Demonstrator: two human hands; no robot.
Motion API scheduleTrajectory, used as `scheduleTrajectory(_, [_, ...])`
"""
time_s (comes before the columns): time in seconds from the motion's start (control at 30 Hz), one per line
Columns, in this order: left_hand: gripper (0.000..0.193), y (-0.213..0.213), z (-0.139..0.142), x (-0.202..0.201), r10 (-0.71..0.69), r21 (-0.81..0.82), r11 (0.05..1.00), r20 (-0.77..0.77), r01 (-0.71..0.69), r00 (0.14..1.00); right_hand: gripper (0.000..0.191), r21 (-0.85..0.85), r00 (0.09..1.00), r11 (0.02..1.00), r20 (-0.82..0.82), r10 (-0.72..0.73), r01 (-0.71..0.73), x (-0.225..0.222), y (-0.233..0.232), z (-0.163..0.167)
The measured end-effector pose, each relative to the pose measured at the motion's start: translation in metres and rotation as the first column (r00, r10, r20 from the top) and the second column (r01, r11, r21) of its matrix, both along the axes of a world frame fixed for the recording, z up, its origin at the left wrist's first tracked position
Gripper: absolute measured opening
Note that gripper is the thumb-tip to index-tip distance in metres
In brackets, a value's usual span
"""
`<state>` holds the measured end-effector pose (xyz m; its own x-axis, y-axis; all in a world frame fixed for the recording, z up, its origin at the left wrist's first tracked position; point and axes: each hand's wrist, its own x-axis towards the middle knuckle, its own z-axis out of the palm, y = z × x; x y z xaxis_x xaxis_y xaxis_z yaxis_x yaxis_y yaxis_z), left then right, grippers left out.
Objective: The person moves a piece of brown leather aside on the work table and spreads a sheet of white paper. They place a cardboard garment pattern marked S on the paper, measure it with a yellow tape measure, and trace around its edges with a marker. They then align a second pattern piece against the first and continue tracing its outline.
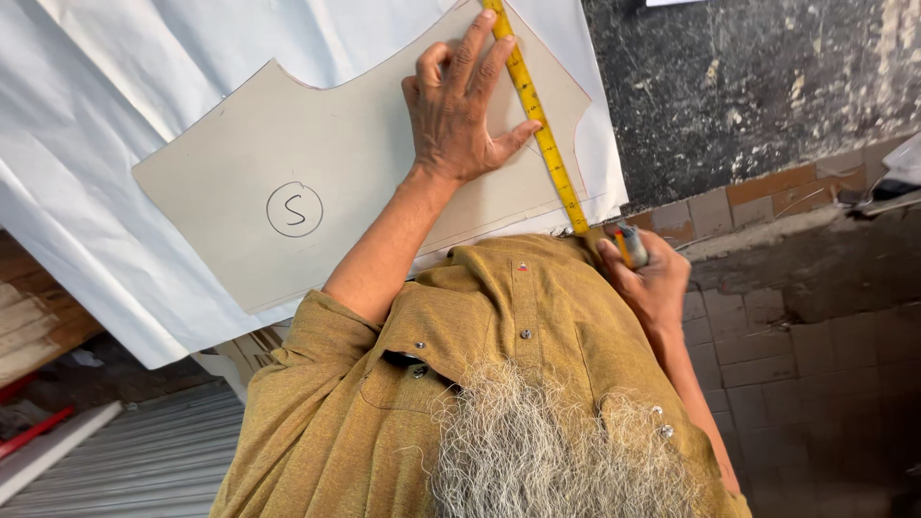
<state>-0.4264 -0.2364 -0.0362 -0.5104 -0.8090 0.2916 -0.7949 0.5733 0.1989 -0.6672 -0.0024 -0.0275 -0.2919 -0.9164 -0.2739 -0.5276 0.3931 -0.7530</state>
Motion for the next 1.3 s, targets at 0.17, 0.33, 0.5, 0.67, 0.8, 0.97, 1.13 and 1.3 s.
scheduleTrajectory(0.17, [0.117, -0.003, 0.0, 0.001, 0.015, 0.066, 0.998, -0.021, -0.013, 1.0, 0.036, -0.171, 0.98, 0.981, 0.188, -0.061, 0.094, -0.032, -0.025, 0.04])
scheduleTrajectory(0.33, [0.119, -0.003, 0.009, 0.004, 0.03, 0.128, 0.992, -0.063, -0.022, 0.998, 0.056, -0.299, 0.96, 0.95, 0.28, 0.002, 0.085, -0.04, -0.125, 0.057])
scheduleTrajectory(0.5, [0.109, -0.007, 0.019, 0.007, 0.045, 0.167, 0.985, -0.005, -0.043, 0.999, 0.023, -0.3, 0.756, 0.954, 0.623, 0.203, -0.009, -0.005, -0.234, 0.057])
scheduleTrajectory(0.67, [0.092, -0.009, 0.023, 0.013, 0.046, 0.112, 0.993, -0.053, -0.04, 0.998, 0.022, -0.331, 0.769, 0.924, 0.534, 0.351, -0.191, 0.039, -0.306, 0.045])
scheduleTrajectory(0.8, [0.093, -0.01, 0.024, 0.015, 0.054, 0.198, 0.979, -0.028, -0.047, 0.998, 0.025, -0.303, 0.788, 0.926, 0.502, 0.358, -0.227, 0.051, -0.327, 0.035])
scheduleTrajectory(0.97, [0.095, -0.011, 0.023, 0.015, 0.062, 0.24, 0.97, -0.075, -0.042, 0.995, 0.025, -0.281, 0.783, 0.936, 0.524, 0.336, -0.213, 0.052, -0.328, 0.034])
scheduleTrajectory(1.13, [0.098, -0.011, 0.018, 0.013, 0.062, 0.274, 0.961, -0.045, -0.047, 0.997, 0.024, -0.268, 0.844, 0.928, 0.404, 0.353, -0.26, 0.053, -0.327, 0.039])
scheduleTrajectory(1.3, [0.096, -0.011, 0.015, 0.014, 0.054, 0.283, 0.958, -0.051, -0.038, 0.997, 0.023, -0.261, 0.818, 0.938, 0.472, 0.331, -0.228, 0.054, -0.329, 0.038])
